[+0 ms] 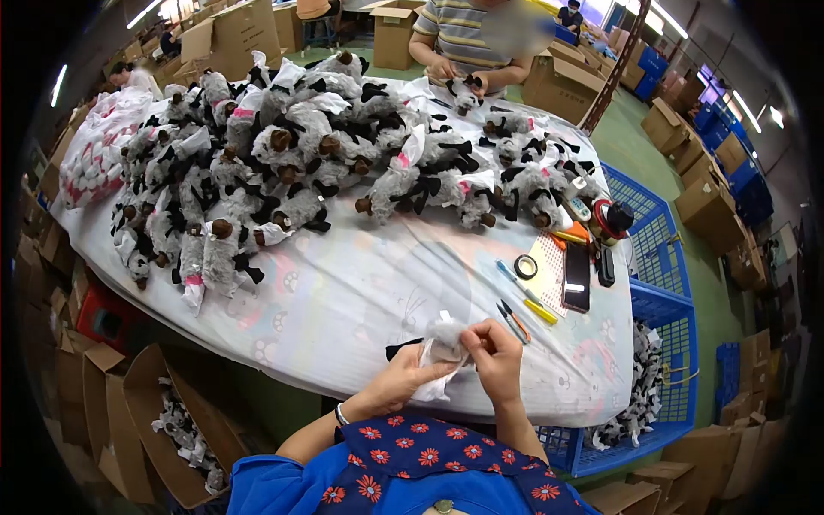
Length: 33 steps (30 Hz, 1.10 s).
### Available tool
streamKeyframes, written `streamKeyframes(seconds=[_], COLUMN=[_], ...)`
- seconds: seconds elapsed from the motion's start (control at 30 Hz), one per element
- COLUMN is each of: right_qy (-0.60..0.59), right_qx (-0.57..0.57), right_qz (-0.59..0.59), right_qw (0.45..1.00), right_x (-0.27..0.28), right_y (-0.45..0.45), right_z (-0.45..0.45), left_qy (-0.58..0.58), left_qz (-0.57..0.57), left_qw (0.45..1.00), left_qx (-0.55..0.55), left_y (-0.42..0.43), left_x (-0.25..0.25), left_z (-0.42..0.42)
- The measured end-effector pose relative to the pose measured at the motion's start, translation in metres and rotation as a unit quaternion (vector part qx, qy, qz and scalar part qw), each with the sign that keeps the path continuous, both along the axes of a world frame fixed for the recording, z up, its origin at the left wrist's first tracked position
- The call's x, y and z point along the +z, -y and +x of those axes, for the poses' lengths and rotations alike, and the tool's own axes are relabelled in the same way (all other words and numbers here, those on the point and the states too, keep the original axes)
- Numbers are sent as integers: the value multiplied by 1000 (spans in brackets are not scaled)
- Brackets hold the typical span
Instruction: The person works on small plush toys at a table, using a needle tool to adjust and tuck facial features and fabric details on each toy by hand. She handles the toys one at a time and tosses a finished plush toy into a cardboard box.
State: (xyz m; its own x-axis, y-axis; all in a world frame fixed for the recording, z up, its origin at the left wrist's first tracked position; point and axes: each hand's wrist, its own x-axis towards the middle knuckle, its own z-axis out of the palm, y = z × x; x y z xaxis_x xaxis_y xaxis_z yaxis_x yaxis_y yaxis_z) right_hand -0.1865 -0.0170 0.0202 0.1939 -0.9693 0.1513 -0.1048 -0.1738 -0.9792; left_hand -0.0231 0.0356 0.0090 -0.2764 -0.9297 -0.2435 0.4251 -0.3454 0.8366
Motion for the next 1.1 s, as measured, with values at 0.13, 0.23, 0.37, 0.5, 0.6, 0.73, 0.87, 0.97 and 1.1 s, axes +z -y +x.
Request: streamKeyframes(seconds=[0.13,0.23,0.37,0.5,0.6,0.73,0.87,0.97,1.1], right_qy=[35,80,112,28,24,24,33,-39,47], right_qx=[19,29,41,42,36,26,-11,25,49], right_qz=[92,148,144,-1,32,41,-38,-127,-77], right_qw=[995,985,982,999,999,999,999,991,995], right_x=[5,8,13,15,4,-1,6,6,4], right_y=[11,18,20,13,19,17,12,8,11], right_z=[0,1,1,7,-1,-5,-2,-5,-11], left_qy=[-10,-63,-64,-76,-89,-94,-73,-47,-45], left_qz=[34,74,75,57,72,82,62,65,65], left_qw=[999,995,994,994,992,991,992,994,995], left_qx=[18,34,52,58,46,52,77,76,60], left_y=[3,8,10,12,13,11,12,11,14], left_x=[10,4,7,7,3,0,4,9,14], left_z=[0,0,1,1,-2,-4,-3,-4,-8])
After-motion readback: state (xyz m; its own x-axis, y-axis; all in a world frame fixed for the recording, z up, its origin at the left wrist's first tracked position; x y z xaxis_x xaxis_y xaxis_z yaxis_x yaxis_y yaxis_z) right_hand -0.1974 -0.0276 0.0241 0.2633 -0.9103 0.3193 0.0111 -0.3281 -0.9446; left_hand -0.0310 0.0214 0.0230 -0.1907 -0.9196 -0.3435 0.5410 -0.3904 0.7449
